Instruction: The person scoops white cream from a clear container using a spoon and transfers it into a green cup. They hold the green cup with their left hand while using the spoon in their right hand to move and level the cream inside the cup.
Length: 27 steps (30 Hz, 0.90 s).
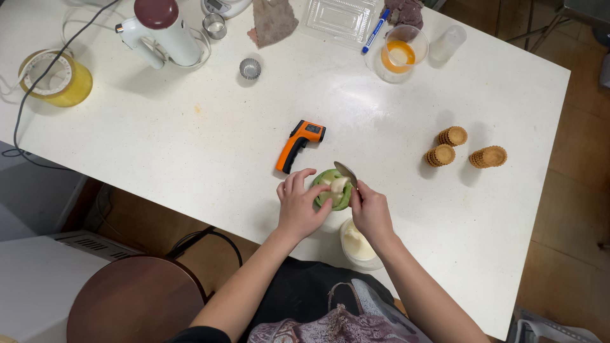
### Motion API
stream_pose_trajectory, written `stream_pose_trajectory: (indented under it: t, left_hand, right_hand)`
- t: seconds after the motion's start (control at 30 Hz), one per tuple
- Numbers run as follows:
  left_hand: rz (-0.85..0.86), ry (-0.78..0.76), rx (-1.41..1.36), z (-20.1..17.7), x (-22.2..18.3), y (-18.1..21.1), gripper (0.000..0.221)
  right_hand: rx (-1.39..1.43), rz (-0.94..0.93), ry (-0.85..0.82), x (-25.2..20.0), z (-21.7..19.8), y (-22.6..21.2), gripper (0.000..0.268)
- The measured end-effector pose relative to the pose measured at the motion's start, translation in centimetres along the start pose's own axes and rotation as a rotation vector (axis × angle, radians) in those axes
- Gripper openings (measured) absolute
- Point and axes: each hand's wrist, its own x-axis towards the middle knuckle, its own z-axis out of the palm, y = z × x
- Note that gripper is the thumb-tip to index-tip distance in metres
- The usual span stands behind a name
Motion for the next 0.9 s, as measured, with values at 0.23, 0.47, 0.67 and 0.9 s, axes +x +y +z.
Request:
stream_pose_trajectory:
  t: [0.23,0.47,0.67,0.9]
  left_hand:
    - [0.011,0.125,0.063,0.2,-0.7,-0.1,0.021]
    - [0.237,-0.142,0.27,-0.2,0.8,0.7,0.031]
    - [0.241,0.021,0.091,-2.0,-1.9,1.6,0.028]
    - [-0.191,-0.049,-0.43,1.7,-9.8,1.9,0.018]
  right_hand:
    - [0.11,0.045,-0.037,-0.5,-1.4,-1.1,0.02]
    - [0.215,0.175,-0.016,-2.4,-4.9,3.5,0.024]
    - [0.019,0.339,-0.183,-5.9,-10.3,6.6,0.028]
    - [-0.496,0.16,-0.615,-6.7,-10.7,3.6,0.028]
